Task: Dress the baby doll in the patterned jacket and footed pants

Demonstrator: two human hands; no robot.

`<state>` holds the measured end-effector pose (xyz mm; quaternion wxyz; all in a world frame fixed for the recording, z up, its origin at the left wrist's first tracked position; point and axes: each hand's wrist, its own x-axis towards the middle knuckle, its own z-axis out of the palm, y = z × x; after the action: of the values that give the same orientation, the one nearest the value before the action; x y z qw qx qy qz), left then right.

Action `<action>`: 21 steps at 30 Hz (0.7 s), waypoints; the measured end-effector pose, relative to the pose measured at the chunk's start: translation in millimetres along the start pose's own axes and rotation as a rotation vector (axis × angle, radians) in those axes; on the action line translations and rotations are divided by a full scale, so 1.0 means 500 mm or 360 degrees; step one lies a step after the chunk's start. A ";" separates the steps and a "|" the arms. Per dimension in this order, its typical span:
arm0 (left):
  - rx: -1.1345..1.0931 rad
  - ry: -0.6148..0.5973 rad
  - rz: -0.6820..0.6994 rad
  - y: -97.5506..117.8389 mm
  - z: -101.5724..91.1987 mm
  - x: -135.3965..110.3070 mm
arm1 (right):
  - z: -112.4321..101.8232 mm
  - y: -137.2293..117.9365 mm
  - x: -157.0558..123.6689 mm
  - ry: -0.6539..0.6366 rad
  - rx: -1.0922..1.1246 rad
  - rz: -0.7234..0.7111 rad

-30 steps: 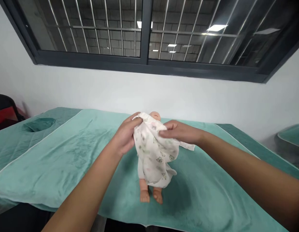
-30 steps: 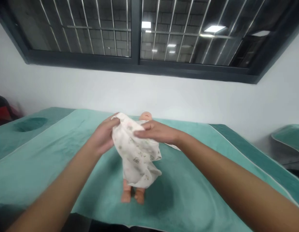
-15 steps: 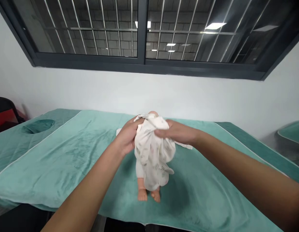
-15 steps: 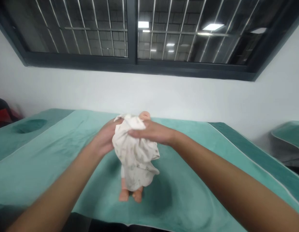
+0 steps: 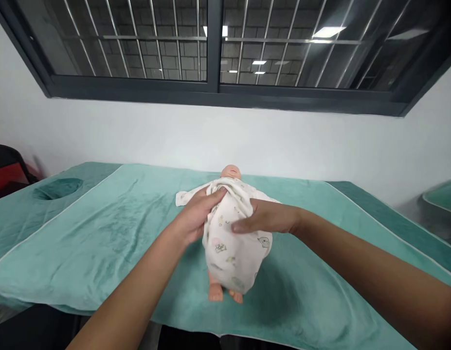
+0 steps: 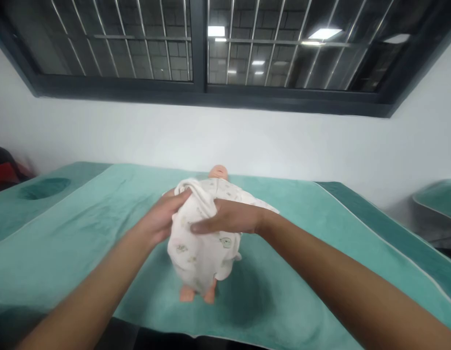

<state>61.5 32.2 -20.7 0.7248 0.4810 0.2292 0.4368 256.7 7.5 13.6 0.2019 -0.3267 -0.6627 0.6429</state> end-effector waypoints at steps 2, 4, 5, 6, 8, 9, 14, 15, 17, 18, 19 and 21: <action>0.0084 -0.0278 -0.0186 -0.004 -0.013 -0.019 | -0.008 0.014 -0.004 0.0176 0.0185 -0.0173; 0.0200 -0.0591 -0.0395 0.000 -0.028 -0.039 | -0.007 0.036 -0.006 0.0305 0.0396 -0.0300; 0.0230 -0.0666 -0.0457 0.003 -0.034 -0.046 | -0.001 0.050 -0.005 0.0330 0.0477 -0.0315; 0.0219 -0.0660 -0.0458 0.006 -0.039 -0.052 | 0.010 0.066 -0.004 0.0341 0.0541 -0.0300; 0.0083 -0.0472 -0.0278 0.010 -0.041 -0.054 | 0.041 0.098 0.001 0.0349 0.0650 -0.0221; -0.0015 -0.0342 -0.0140 0.008 -0.039 -0.052 | 0.059 0.112 0.004 0.0353 0.0699 -0.0177; -0.0186 -0.0090 -0.0096 -0.028 -0.027 -0.035 | 0.116 0.166 0.014 0.0289 0.0835 -0.0033; -0.0137 -0.0107 -0.0228 -0.036 -0.028 -0.038 | 0.119 0.176 0.011 0.0293 0.0844 -0.0007; -0.0019 -0.0156 -0.0516 -0.047 -0.033 -0.058 | 0.126 0.195 -0.003 0.0355 0.0882 0.0043; 0.0039 -0.0190 -0.0637 -0.048 -0.037 -0.074 | 0.133 0.203 -0.014 0.0381 0.0918 0.0058; 0.0099 -0.0234 -0.0720 -0.047 -0.040 -0.095 | 0.144 0.208 -0.028 0.0357 0.0957 0.0071; 0.0308 -0.0374 -0.0742 -0.038 -0.044 -0.139 | 0.176 0.208 -0.056 0.0156 0.0973 0.0102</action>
<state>17.1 -19.4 -53.1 0.7781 0.5295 0.2888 0.1755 234.0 -79.4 -92.5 0.3021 -0.3022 -0.4175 0.8020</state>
